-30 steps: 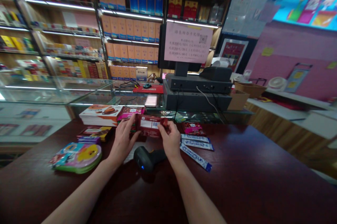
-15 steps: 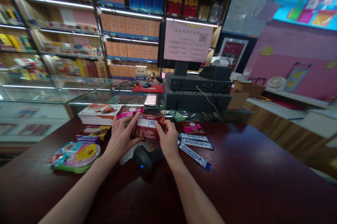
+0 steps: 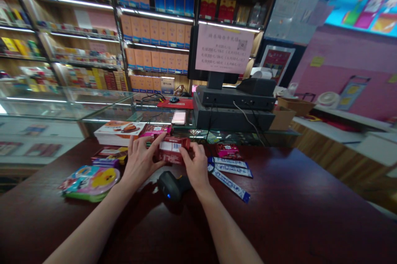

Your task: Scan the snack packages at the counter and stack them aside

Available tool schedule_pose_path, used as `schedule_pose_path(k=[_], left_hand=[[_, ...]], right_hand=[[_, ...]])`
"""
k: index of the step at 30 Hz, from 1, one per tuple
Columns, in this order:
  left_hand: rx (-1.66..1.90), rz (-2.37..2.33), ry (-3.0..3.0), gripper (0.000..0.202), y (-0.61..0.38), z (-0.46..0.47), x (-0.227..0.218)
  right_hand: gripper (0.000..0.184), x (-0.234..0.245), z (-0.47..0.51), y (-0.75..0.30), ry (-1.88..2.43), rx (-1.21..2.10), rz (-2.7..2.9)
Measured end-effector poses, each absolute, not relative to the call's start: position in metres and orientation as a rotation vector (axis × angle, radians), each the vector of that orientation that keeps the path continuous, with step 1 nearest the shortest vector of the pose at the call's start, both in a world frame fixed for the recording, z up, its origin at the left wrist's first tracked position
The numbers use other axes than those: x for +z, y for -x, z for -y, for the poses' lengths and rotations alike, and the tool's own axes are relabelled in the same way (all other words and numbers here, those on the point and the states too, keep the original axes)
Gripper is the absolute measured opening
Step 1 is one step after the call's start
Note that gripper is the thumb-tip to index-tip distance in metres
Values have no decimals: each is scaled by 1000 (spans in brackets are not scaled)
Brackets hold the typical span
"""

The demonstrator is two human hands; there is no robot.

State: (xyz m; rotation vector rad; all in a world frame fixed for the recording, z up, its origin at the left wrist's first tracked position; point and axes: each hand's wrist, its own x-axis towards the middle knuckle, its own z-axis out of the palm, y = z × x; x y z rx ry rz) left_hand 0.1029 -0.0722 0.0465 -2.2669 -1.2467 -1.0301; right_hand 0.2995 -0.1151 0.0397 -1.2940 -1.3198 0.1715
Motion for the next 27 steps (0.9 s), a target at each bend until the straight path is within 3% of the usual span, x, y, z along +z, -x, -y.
schedule_pose_path(k=[20,27], left_hand=[[-1095,1162,2318,89,-91,55,34],[-1042,1196,2314,89,-88,50,30]], right_hand=[[61,44,115,-303,1000,810,1278],[59,32,114,-333,1156,677,1453]])
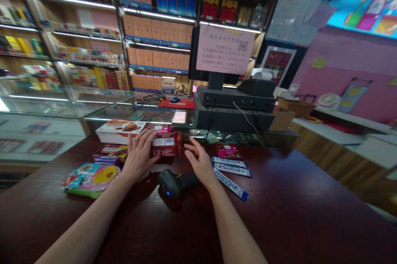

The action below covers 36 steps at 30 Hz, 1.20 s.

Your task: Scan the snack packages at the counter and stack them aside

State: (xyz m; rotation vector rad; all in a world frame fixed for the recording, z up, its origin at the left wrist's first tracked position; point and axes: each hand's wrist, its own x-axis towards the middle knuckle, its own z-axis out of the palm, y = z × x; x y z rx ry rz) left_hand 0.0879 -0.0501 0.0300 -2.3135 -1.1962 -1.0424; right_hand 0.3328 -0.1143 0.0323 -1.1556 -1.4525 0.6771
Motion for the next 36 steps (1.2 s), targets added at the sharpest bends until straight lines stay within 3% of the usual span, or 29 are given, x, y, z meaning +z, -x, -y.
schedule_pose_path(k=[7,14,21,36], left_hand=[[-1068,1214,2301,89,-86,51,29],[-1074,1210,2298,89,-82,52,30],[-1066,1211,2296,88,-80,51,29],[-1083,1237,2292,89,-79,53,29]], right_hand=[[45,35,125,-366,1357,562,1816],[72,39,134,-376,1393,837,2018],[87,38,139,-355,1491,703,2332],[68,33,135,-357,1285,805,2138]])
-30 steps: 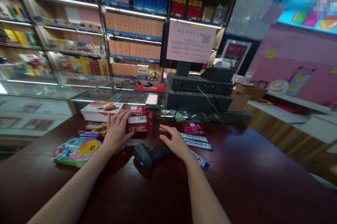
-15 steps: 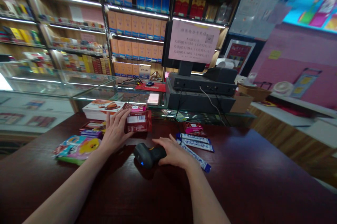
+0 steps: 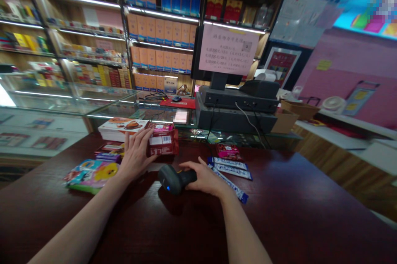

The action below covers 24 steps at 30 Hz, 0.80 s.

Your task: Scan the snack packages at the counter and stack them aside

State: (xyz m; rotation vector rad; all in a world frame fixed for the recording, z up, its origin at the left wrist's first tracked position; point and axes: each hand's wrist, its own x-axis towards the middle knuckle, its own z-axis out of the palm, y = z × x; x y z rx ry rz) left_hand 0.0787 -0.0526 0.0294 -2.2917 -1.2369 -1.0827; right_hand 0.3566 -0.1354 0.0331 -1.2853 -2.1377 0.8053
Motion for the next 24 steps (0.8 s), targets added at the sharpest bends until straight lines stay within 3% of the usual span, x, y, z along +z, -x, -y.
schedule_pose_path(k=[24], left_hand=[[-1082,1284,2234,90,-76,52,29]], right_hand=[[75,51,140,-366,1163,800,1820]])
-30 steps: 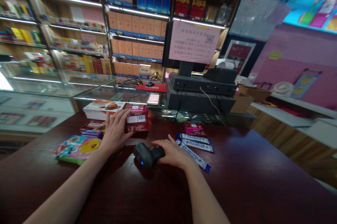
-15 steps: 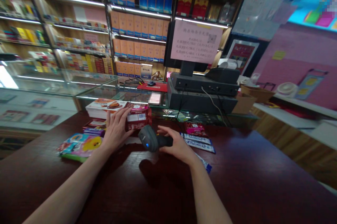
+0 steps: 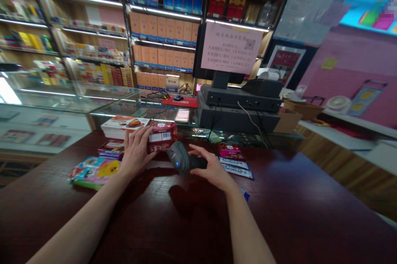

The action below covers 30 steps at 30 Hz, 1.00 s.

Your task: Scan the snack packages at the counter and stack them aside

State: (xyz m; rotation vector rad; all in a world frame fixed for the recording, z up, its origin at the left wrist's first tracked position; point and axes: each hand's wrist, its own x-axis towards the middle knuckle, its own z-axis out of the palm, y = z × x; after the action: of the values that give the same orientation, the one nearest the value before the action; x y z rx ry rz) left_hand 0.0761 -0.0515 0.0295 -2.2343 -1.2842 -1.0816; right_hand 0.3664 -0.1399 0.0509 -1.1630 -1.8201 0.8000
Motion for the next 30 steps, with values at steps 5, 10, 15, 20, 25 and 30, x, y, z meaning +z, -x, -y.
schedule_pose_path(k=[5,10,15,20,25,30], left_hand=[[-1079,1290,2245,88,-77,53,31],[-1083,1291,2237,87,-77,53,31],[-1089,1295,2224,87,-78,53,30],[-1079,1294,2231,88,-77,52,31],[-1071,1289,2226,85,-76,52,30],[-1081,1294,2208,84,-77,51,29]], right_hand=[[76,50,139,-367,1143,828,1835],[76,49,139,-368,1149,839,1825],[76,51,139,-367,1164,821,1831],[81,50,140,-367,1164,856,1822],[93,48,141,-367,1186,934,1854],[93,46,140,-362,1230,986,1950]])
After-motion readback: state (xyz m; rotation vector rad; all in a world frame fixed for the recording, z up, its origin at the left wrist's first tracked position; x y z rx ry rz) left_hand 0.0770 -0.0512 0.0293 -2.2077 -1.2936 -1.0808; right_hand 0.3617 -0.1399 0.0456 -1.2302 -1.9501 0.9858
